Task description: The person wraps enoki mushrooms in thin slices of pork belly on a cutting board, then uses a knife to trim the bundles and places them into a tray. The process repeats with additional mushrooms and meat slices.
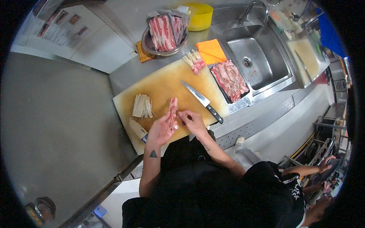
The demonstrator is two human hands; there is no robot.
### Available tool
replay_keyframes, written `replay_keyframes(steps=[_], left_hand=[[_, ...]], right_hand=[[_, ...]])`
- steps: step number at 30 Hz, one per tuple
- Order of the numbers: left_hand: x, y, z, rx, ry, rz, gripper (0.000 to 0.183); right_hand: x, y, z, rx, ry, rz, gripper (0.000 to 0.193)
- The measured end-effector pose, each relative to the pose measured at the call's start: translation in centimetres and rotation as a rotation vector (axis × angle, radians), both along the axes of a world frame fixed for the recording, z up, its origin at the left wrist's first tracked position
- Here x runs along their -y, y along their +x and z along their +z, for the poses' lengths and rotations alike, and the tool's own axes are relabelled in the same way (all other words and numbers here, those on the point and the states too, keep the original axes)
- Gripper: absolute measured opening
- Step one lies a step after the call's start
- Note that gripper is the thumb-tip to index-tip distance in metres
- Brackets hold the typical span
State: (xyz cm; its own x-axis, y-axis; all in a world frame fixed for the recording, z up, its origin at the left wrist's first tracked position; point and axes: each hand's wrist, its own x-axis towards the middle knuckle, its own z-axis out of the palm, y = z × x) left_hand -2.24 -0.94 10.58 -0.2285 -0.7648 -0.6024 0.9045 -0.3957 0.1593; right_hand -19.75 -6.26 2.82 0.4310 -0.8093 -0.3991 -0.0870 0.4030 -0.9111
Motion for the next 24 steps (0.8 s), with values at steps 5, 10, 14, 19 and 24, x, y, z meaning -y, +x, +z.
replay_keyframes(steps=[5,10,14,19,24], left_hand=[[-2.1,0.0,-1.6,-0.183,0.039,0.128,0.028],[-3.3,-0.1,-1.3,-0.243,0.111,0.212,0.032],[-3.7,0.2,-0.2,-0.265,0.066,0.149,0.034],[-3.8,0.9,-1.0,-0.167,-0.036,0.069,0.033],[-4.0,0.8,-1.9,-0.013,-0.063,-0.084,0.032]], right_hand=[[0.1,1.7,2.7,0.338,0.288,0.023,0.028],[0.6,1.9,1.5,0.387,0.280,0.108,0.025],[0.3,2.1,0.8,0.362,0.296,0.061,0.023],[0.6,1.6,3.2,0.359,0.136,0.146,0.024],[1.4,1.5,3.1,0.403,0.125,0.136,0.019]])
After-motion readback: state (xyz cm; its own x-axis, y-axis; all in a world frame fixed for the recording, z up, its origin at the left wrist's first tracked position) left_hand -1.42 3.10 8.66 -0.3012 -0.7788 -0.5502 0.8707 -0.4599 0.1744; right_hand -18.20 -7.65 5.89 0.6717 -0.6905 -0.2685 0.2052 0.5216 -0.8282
